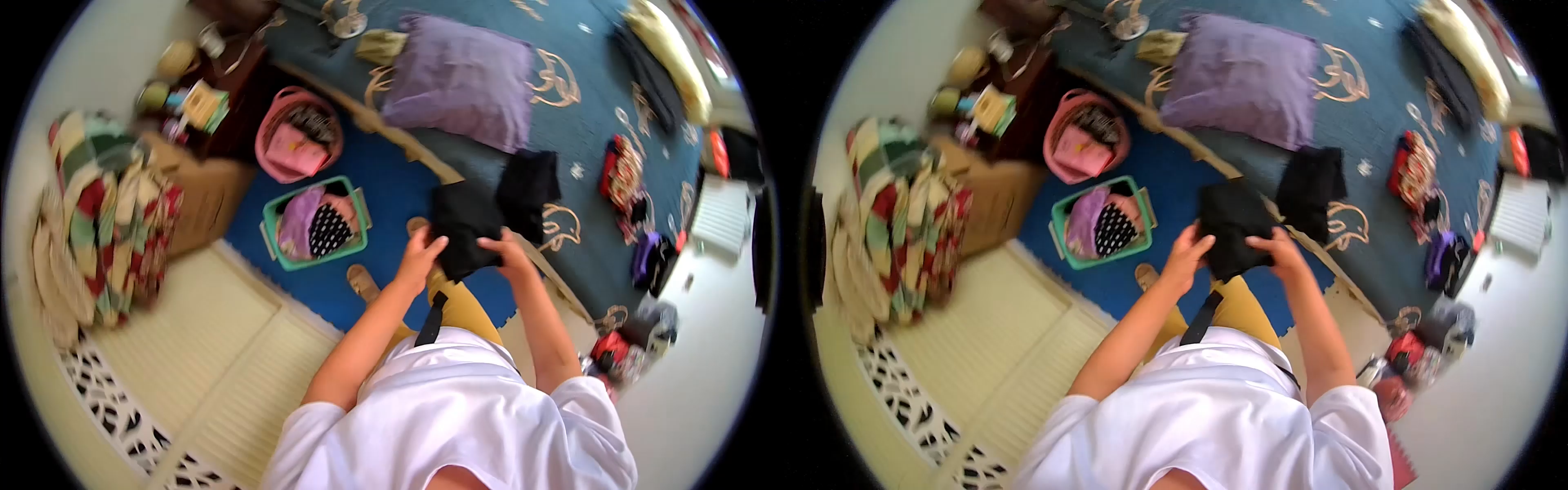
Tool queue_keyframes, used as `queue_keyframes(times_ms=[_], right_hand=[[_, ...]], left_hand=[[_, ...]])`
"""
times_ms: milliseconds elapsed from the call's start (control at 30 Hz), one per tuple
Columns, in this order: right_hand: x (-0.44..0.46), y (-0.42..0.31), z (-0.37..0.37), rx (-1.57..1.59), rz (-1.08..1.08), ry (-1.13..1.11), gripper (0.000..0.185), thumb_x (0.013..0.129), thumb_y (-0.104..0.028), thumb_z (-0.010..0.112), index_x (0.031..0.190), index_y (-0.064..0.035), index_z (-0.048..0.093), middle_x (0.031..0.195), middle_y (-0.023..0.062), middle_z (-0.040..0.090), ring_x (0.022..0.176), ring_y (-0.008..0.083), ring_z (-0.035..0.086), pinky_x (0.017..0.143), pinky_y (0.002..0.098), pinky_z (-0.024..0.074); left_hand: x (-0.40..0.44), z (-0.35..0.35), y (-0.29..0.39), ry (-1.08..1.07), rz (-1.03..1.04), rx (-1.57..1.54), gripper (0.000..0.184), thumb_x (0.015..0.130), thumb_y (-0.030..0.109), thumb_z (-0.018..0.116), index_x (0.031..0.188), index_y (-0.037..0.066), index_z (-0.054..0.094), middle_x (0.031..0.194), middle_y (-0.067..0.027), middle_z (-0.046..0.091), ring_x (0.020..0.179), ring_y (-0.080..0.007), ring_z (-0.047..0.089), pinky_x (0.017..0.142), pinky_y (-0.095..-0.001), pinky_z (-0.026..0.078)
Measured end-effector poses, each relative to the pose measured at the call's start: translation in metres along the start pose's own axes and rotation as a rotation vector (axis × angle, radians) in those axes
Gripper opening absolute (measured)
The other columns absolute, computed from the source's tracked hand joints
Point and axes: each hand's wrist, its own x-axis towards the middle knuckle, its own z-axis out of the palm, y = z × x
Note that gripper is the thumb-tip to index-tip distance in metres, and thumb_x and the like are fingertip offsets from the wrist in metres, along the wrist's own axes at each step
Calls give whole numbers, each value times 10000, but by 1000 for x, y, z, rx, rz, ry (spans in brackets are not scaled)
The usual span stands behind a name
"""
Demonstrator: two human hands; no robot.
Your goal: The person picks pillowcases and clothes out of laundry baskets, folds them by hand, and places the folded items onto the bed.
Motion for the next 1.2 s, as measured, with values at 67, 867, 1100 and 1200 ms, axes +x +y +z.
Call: queue_keyframes(times_ms=[67,867,1100,1200], right_hand=[[21,-6,-35,-76,-54,117,585,694,-59,739,1208,10,467,1125,123,581,1005,244,578,883,365,466],[283,-63,102,-2167,-899,221,945,589,-119,790,1392,-92,292,1442,106,282,1321,307,279,1067,388,285],[352,-83,150,-2422,-552,274,1353,377,-158,888,1457,-120,74,1506,81,160,1377,279,189,1104,376,250],[369,-75,149,-2441,-538,298,1397,331,-138,888,1457,-117,62,1509,82,145,1376,297,177,1113,379,230]], left_hand=[[2,-19,-14,27,-95,81,355,887,181,579,1211,77,481,1085,-24,589,938,-108,556,763,-252,449],[-37,-261,-255,604,-249,-46,229,864,117,587,1079,47,553,851,-59,621,718,-120,606,617,-259,491],[29,-348,-198,682,-297,701,498,773,176,662,1213,49,467,999,-136,584,939,-258,586,777,-383,487],[70,-409,-157,816,-170,1137,857,639,250,764,1344,62,316,1261,-177,425,1179,-361,425,925,-445,425]])
